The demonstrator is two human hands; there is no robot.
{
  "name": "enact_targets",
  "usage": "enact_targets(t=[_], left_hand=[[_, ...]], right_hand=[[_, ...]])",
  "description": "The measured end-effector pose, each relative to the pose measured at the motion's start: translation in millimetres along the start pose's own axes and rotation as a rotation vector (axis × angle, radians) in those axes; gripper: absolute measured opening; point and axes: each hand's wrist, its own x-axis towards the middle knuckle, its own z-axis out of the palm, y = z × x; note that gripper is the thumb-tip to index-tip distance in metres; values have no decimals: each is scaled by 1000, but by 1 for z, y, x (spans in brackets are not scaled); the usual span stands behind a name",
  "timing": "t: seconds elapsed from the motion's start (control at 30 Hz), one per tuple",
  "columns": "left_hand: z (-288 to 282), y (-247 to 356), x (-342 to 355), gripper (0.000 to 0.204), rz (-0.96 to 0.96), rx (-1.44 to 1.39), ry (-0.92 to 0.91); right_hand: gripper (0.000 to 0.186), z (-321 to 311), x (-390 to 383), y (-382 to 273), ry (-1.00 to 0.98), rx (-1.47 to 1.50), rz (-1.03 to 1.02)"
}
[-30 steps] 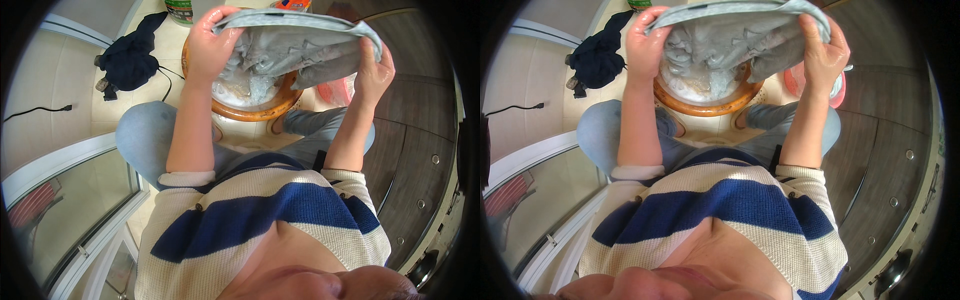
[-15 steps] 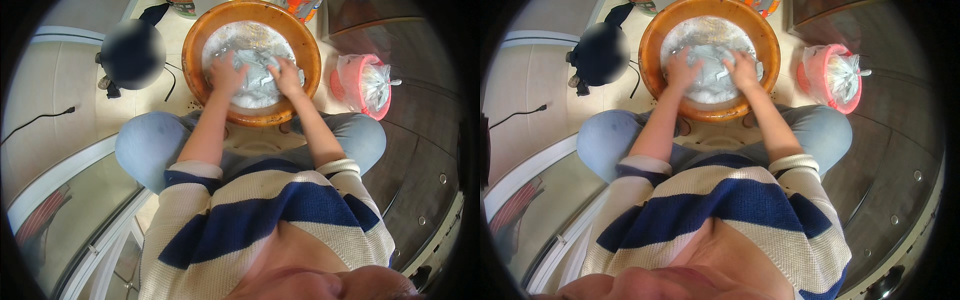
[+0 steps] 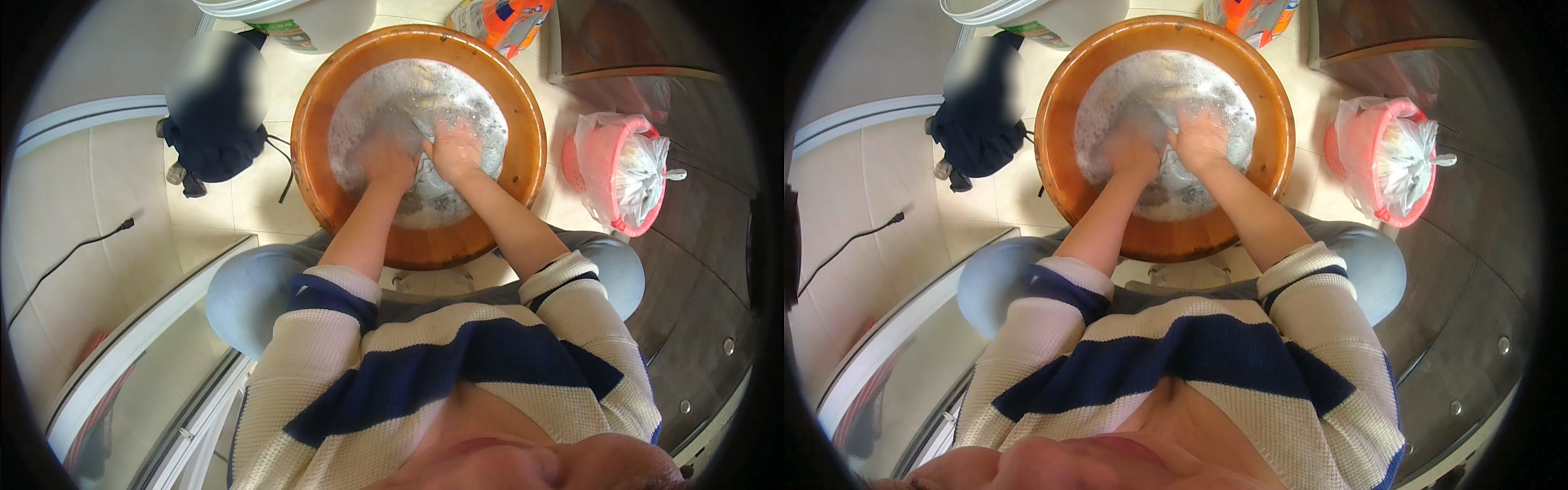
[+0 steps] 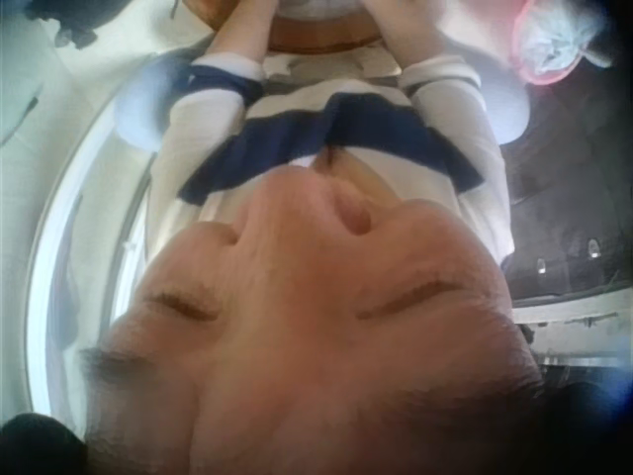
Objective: The person hand washes clothes in a basin of soapy water, repeatedly agitating and wringing the fabric. They add detergent from a bag and continue scrubbing the items by hand.
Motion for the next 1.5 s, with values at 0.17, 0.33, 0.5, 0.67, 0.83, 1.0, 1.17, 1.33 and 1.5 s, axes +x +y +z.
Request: enact_targets(t=[0.17, 0.33, 0.5, 0.67, 0.83, 1.0, 1.17, 1.33, 1.5], left_hand=[[-18, -1, 28, 37, 16, -22, -226], [-13, -19, 30, 44, 2, -197, -281], [9, -14, -7, 45, -165, -783, 113], [3, -1, -28, 50, -277, -1954, 77], [-58, 8, -81, 52, 72, -2328, -572], [-22, -11, -62, 42, 425, -2494, -972], [-28, 19, -70, 38, -45, -2325, -303], [-40, 20, -77, 34, -161, -1683, 26], [-55, -18, -56, 42, -180, -1231, 232]], right_hand=[[40, 19, 45, 14, -217, 181, 46], [37, 8, 57, 22, -373, 304, 50], [45, 22, 11, 31, 419, 390, -64], [36, -15, -56, -20, 476, 981, -377], [27, -63, -122, -56, 577, 955, -607], [24, -78, -137, -70, 708, 756, -737], [22, -62, -92, -59, 706, 713, -593], [39, -49, -38, 13, 633, 530, -147], [46, -47, -39, 57, 603, 541, 97]])
